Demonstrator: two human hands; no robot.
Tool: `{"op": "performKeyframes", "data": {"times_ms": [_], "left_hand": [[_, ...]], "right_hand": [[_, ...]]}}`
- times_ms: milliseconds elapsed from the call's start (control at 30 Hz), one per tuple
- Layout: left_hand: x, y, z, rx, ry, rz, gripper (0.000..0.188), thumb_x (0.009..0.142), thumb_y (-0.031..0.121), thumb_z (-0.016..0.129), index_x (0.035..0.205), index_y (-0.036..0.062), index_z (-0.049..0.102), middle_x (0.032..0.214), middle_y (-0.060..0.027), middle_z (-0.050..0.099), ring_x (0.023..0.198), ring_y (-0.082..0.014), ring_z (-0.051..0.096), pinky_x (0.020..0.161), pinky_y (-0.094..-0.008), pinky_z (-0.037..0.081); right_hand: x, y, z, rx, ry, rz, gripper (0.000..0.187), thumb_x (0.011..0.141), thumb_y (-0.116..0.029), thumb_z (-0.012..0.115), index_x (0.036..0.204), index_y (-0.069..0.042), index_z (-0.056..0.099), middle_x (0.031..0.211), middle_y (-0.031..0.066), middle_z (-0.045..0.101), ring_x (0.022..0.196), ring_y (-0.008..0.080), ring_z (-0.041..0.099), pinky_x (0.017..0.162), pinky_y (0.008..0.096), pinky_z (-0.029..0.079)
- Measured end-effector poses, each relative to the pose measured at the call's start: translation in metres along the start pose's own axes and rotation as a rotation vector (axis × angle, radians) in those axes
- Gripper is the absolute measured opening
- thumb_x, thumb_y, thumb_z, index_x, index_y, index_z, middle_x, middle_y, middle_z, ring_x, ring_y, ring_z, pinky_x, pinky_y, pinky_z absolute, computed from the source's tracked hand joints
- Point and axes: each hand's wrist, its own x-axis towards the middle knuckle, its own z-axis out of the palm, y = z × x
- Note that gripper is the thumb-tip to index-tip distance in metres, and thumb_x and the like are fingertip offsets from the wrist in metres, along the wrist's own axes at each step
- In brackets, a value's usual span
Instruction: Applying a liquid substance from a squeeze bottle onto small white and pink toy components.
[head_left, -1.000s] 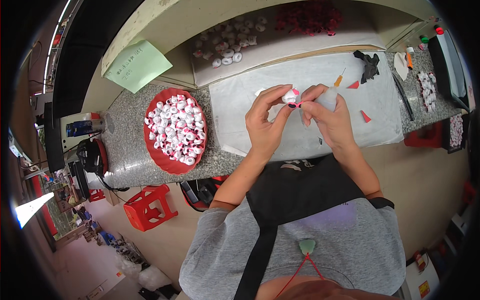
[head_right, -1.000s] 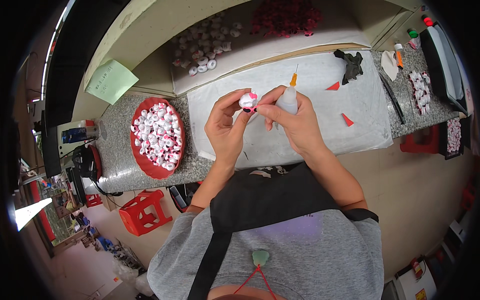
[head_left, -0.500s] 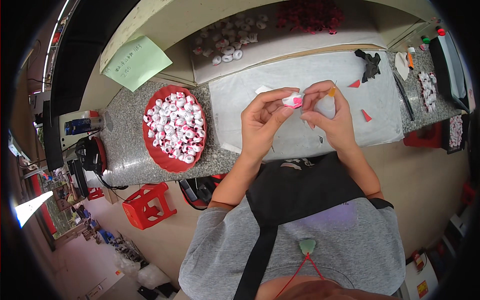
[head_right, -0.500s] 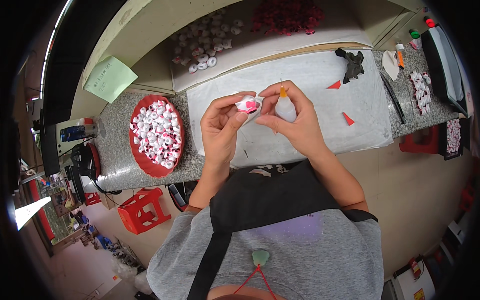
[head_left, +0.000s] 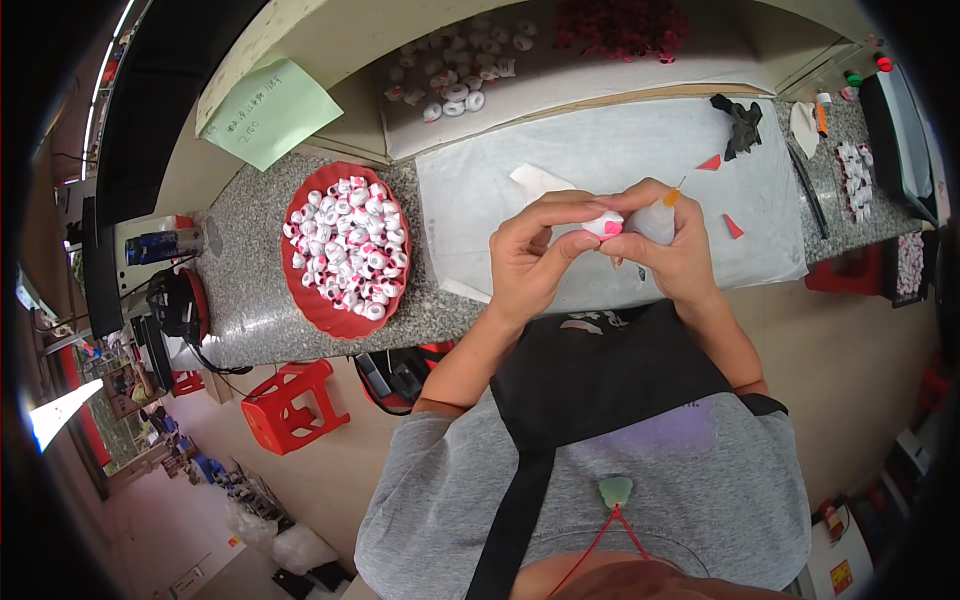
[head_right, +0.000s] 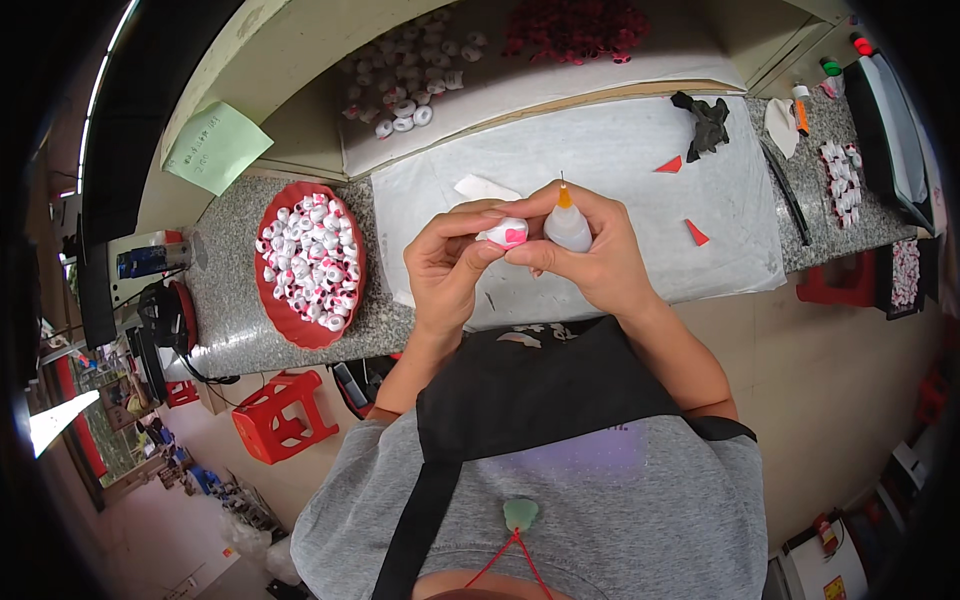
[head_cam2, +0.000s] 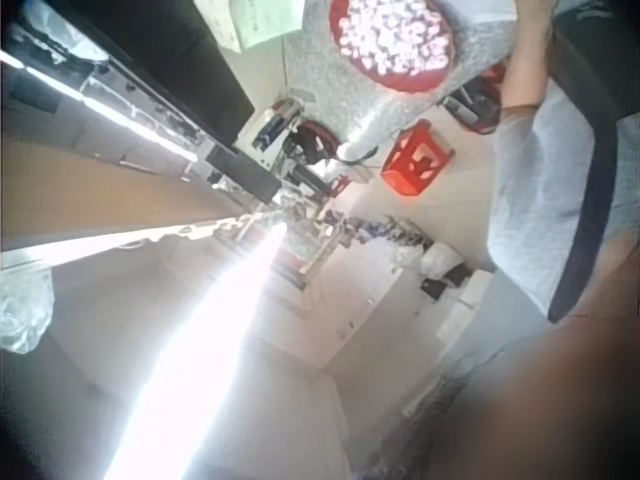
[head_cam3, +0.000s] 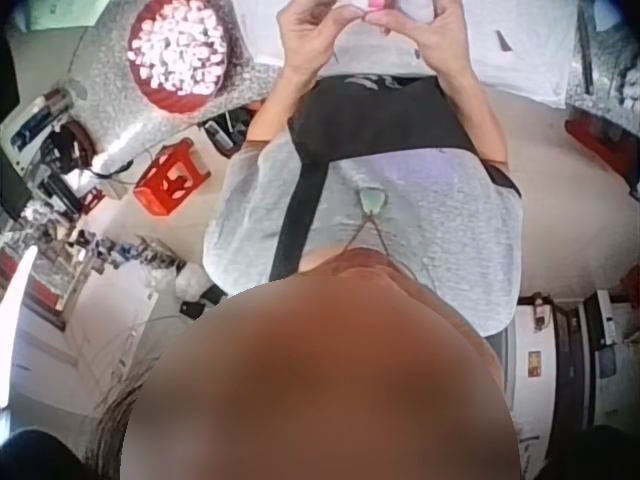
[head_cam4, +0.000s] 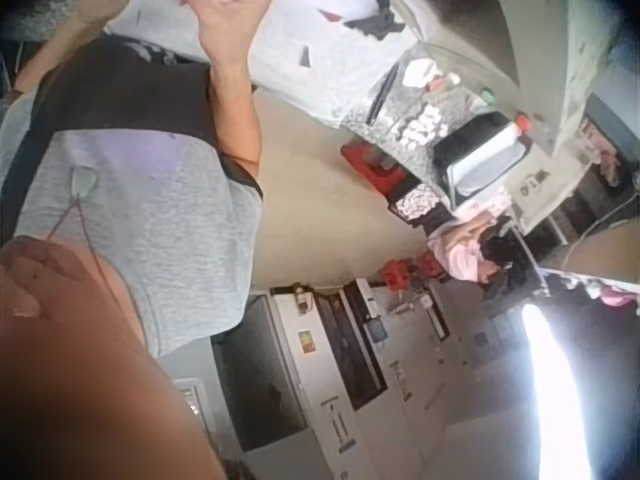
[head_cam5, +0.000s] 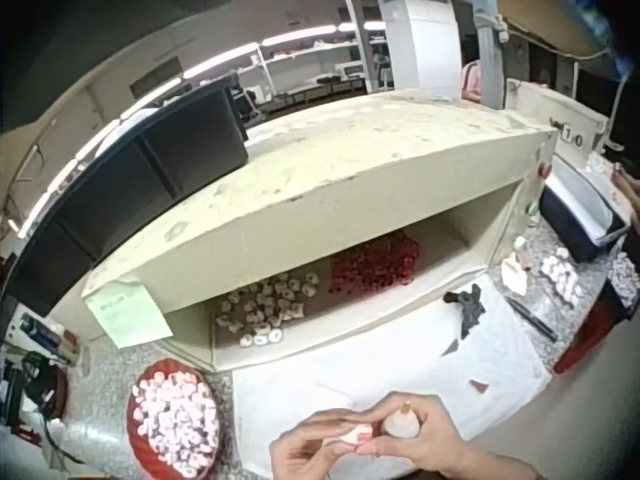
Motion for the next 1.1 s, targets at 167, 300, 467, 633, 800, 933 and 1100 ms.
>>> {"op": "performKeyframes", "data": {"times_ms": [167,300,467,633,800,933,1100], "left_hand": [[0.000,0.002,0.001,0.002,0.008,-0.043,0.020,0.071,-0.004,0.053,0.091,-0.0031,0.052,0.093,-0.0129,0.053,0.086,-0.0168,0.051,0.074,-0.0260,0.041],[0.000,0.006,0.003,-0.038,0.050,-0.190,0.022,0.071,-0.004,0.053,0.094,-0.0043,0.050,0.094,-0.0120,0.053,0.087,-0.0162,0.050,0.078,-0.0266,0.040],[-0.003,0.003,0.002,-0.052,0.071,-0.162,0.024,0.071,-0.005,0.053,0.095,-0.0046,0.049,0.094,-0.0113,0.053,0.089,-0.0160,0.050,0.081,-0.0272,0.038],[-0.004,-0.001,0.004,-0.033,0.076,-0.120,0.025,0.070,-0.005,0.054,0.095,-0.0043,0.049,0.093,-0.0111,0.053,0.090,-0.0159,0.049,0.083,-0.0278,0.037],[-0.002,-0.002,0.003,-0.125,0.068,-0.106,0.025,0.071,-0.006,0.052,0.095,-0.0038,0.048,0.096,-0.0117,0.051,0.087,-0.0158,0.050,0.081,-0.0274,0.038],[-0.001,0.002,0.002,-0.285,0.001,-0.141,0.020,0.071,-0.003,0.053,0.091,-0.0021,0.049,0.093,-0.0119,0.051,0.080,-0.0145,0.051,0.070,-0.0258,0.043],[-0.009,-0.002,-0.001,-0.101,-0.015,-0.034,0.021,0.072,-0.001,0.054,0.093,-0.0019,0.048,0.090,-0.0119,0.052,0.081,-0.0158,0.050,0.070,-0.0257,0.041]], "right_hand": [[-0.001,0.002,-0.001,0.056,0.002,0.033,0.023,0.065,-0.002,0.062,0.087,0.002,0.054,0.068,0.0047,0.051,0.056,0.0082,0.047,0.049,0.0194,0.039],[-0.001,0.004,-0.004,0.036,0.016,0.063,0.024,0.065,-0.001,0.060,0.087,0.003,0.052,0.071,0.0079,0.053,0.056,0.0117,0.050,0.046,0.0216,0.041],[0.001,-0.001,-0.001,-0.022,-0.003,0.066,0.026,0.067,-0.001,0.055,0.092,0.004,0.051,0.068,0.0063,0.052,0.053,0.0100,0.049,0.046,0.0203,0.040],[0.000,0.003,-0.002,0.014,0.015,0.059,0.025,0.068,-0.001,0.055,0.093,0.002,0.053,0.065,0.0039,0.049,0.055,0.0078,0.047,0.048,0.0186,0.039],[0.003,0.001,0.000,0.044,0.015,0.113,0.026,0.067,-0.001,0.054,0.092,0.005,0.050,0.068,0.0067,0.052,0.054,0.0102,0.049,0.047,0.0206,0.040],[-0.003,0.002,0.001,0.043,-0.005,0.138,0.026,0.066,0.000,0.054,0.091,0.005,0.050,0.070,0.0084,0.051,0.053,0.0127,0.049,0.047,0.0223,0.040],[-0.009,0.008,0.009,0.073,0.049,0.090,0.025,0.065,0.003,0.054,0.090,0.005,0.051,0.064,0.0083,0.050,0.053,0.0135,0.050,0.047,0.0223,0.040]]}}
